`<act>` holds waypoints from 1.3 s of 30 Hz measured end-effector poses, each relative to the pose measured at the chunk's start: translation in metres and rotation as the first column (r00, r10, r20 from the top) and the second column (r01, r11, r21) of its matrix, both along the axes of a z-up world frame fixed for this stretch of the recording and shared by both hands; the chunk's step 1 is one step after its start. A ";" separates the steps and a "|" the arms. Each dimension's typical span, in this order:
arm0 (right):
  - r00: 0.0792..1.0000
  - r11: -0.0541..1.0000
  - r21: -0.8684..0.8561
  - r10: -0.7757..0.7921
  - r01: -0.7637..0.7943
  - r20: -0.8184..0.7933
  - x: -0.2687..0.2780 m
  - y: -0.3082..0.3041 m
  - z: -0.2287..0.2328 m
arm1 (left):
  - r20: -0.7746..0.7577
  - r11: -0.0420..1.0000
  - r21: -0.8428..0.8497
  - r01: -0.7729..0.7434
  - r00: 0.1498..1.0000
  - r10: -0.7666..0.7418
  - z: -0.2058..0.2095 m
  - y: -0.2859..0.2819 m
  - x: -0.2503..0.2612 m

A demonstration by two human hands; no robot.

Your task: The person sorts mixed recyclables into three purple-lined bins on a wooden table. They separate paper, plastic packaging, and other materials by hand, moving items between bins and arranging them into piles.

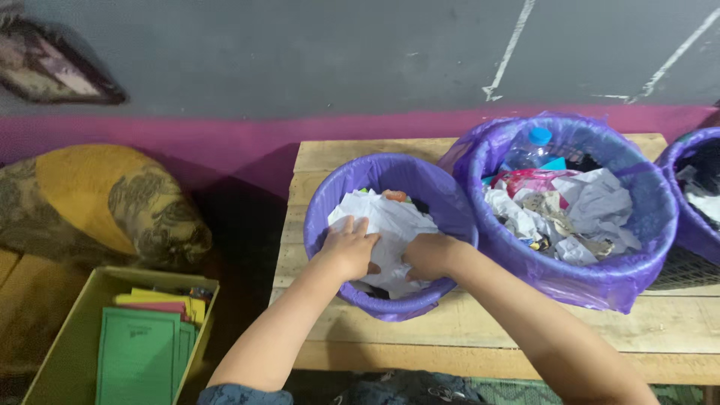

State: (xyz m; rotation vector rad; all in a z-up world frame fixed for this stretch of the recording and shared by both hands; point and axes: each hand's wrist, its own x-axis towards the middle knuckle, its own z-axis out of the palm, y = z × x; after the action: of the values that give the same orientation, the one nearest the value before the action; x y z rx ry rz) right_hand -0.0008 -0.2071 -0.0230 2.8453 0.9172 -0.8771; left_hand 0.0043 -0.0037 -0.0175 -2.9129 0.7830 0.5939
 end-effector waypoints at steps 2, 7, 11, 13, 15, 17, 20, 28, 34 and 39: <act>0.999 0.999 0.019 -0.044 0.044 0.010 0.002 -0.001 -0.004 | 0.001 1.000 0.021 0.005 1.000 -0.005 0.007 -0.004 0.002; 0.982 0.988 0.143 -0.089 0.066 0.164 0.006 -0.005 -0.020 | -0.005 1.000 0.019 0.000 1.000 0.000 0.000 -0.004 0.002; 0.918 0.955 0.295 -0.142 0.028 0.371 0.005 -0.002 -0.010 | 0.028 1.000 -0.014 0.001 1.000 -0.001 -0.009 -0.006 0.008; 0.846 0.904 0.419 -0.157 -0.084 0.509 -0.003 -0.001 0.004 | 0.088 0.998 -0.062 0.024 0.996 -0.019 -0.006 -0.008 0.010; 0.691 0.809 0.509 -0.188 -0.295 0.698 -0.013 -0.006 0.025 | 0.100 0.997 -0.072 0.002 0.995 0.006 0.005 -0.010 0.010; 0.603 0.766 0.511 -0.207 -0.390 0.771 -0.026 -0.020 0.045 | 0.130 0.997 -0.080 -0.018 0.991 0.028 0.019 -0.019 0.003; 0.530 0.742 0.519 -0.261 -0.424 0.807 -0.041 -0.055 0.069 | 0.247 0.991 -0.134 0.012 0.969 0.022 0.039 -0.041 -0.014; 0.611 0.833 0.552 -0.455 0.034 0.648 -0.019 -0.202 0.095 | 0.610 0.865 -0.381 0.327 0.792 -0.030 0.070 -0.150 -0.038; 0.879 0.900 0.374 -0.351 0.223 0.321 0.023 -0.243 0.047 | 0.601 0.819 -0.429 0.381 0.797 -0.056 0.065 -0.213 -0.012; 0.925 0.906 0.358 -0.315 0.226 0.212 0.034 -0.239 0.009 | 0.590 0.781 -0.498 0.377 0.807 -0.014 0.051 -0.227 0.003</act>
State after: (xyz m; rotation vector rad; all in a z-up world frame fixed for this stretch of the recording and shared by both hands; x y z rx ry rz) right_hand 0.0331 -0.4459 -0.0141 3.3289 0.6966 -0.3567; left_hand 0.0069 -0.2309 0.0333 -3.1448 1.3525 -0.6549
